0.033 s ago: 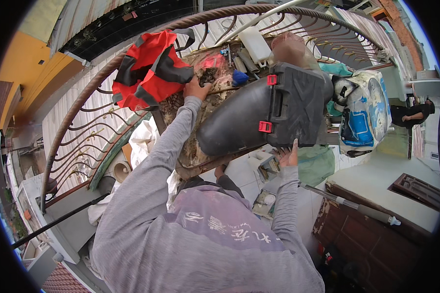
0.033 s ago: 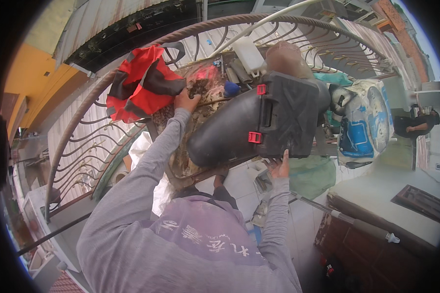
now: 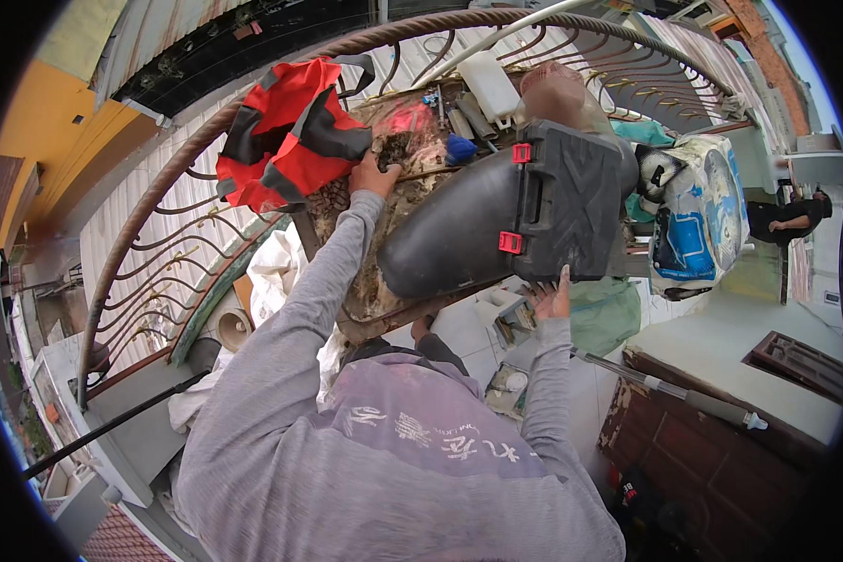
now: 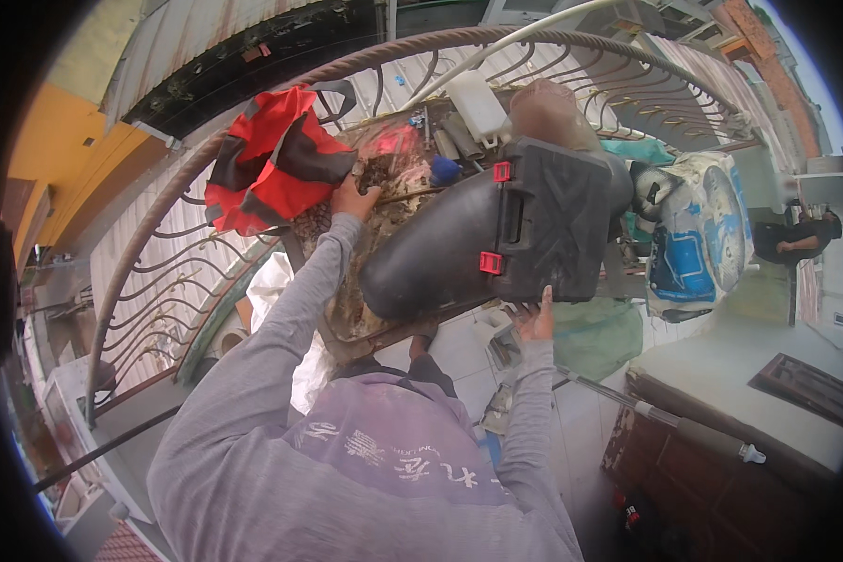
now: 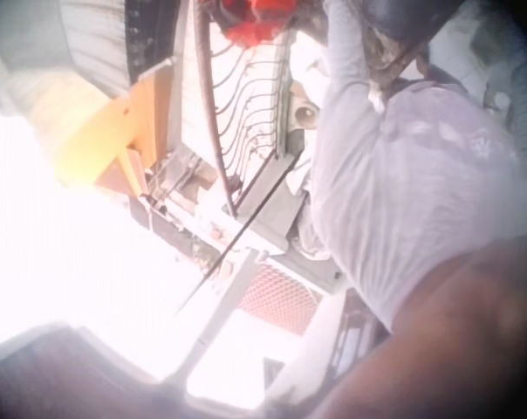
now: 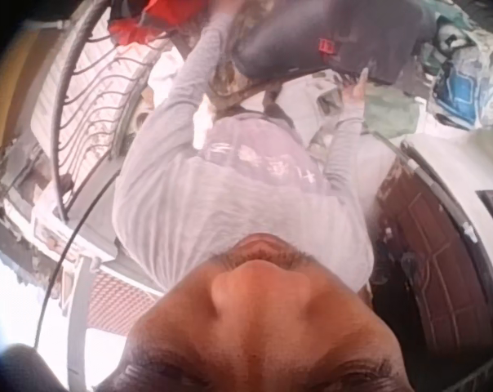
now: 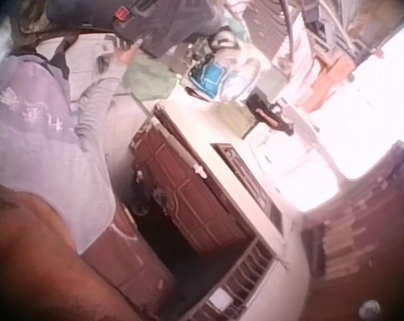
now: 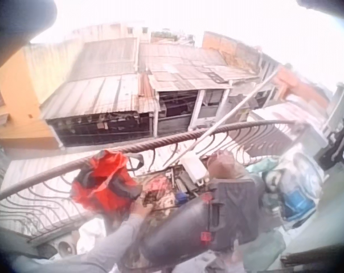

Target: The person gathers various items on a cluttered balcony, including a red and black bag, a blue spray can, a white bottle, and a white sack. They place these items into the sack and then pick up a black backpack, adjusting its straps.

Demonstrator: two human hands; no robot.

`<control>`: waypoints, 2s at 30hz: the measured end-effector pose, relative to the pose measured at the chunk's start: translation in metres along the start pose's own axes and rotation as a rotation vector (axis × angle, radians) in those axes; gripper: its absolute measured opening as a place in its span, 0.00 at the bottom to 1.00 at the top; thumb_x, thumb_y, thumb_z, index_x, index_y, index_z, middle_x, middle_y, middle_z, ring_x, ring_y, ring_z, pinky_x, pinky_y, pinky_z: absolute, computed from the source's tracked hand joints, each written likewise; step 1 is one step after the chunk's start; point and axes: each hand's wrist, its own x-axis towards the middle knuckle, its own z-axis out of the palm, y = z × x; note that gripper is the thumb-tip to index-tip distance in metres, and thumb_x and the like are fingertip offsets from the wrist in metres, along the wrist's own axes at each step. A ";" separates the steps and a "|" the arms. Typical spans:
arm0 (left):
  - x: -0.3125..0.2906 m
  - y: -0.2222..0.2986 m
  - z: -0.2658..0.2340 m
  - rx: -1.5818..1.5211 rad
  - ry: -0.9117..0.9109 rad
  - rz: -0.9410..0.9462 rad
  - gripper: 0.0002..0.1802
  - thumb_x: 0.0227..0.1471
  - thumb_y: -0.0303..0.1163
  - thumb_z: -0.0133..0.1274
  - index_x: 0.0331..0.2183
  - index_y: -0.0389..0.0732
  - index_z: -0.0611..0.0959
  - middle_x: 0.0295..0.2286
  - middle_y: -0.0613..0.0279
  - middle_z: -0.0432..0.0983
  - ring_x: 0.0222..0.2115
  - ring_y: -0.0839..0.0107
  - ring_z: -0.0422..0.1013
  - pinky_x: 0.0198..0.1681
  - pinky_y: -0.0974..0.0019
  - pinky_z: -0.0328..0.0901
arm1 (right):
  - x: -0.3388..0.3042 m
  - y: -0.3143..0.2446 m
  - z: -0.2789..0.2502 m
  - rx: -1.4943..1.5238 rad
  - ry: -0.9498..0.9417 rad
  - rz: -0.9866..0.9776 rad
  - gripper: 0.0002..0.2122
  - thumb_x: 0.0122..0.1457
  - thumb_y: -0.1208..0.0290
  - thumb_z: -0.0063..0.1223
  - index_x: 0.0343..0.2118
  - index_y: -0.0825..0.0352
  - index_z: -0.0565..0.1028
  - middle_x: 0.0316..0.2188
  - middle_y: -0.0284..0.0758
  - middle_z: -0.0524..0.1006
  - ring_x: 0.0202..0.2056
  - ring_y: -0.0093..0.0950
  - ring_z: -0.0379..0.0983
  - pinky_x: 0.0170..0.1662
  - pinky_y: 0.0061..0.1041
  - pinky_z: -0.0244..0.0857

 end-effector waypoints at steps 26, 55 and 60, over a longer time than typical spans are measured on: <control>0.096 0.068 0.055 -0.376 0.364 0.629 0.24 0.38 0.25 0.65 0.43 0.41 0.82 0.40 0.52 0.80 0.42 0.54 0.75 0.47 0.54 0.69 | -0.083 0.136 0.022 0.207 0.174 0.039 0.35 0.60 0.42 0.51 0.64 0.58 0.59 0.61 0.37 0.64 0.59 0.37 0.65 0.57 0.43 0.64; -0.371 -0.018 0.022 0.257 -1.452 0.816 0.28 0.52 0.39 0.63 0.52 0.39 0.75 0.41 0.49 0.81 0.39 0.57 0.79 0.39 0.60 0.72 | -0.320 0.569 -0.375 1.054 1.262 0.072 0.15 0.57 0.67 0.59 0.45 0.64 0.69 0.35 0.40 0.74 0.32 0.36 0.75 0.29 0.38 0.78; -0.427 -0.009 0.024 0.486 -1.335 0.764 0.25 0.55 0.40 0.57 0.51 0.39 0.75 0.40 0.47 0.80 0.39 0.53 0.78 0.45 0.56 0.72 | -0.352 0.637 -0.550 -0.503 1.452 0.461 0.36 0.49 0.51 0.69 0.55 0.73 0.71 0.48 0.49 0.78 0.46 0.43 0.78 0.52 0.35 0.70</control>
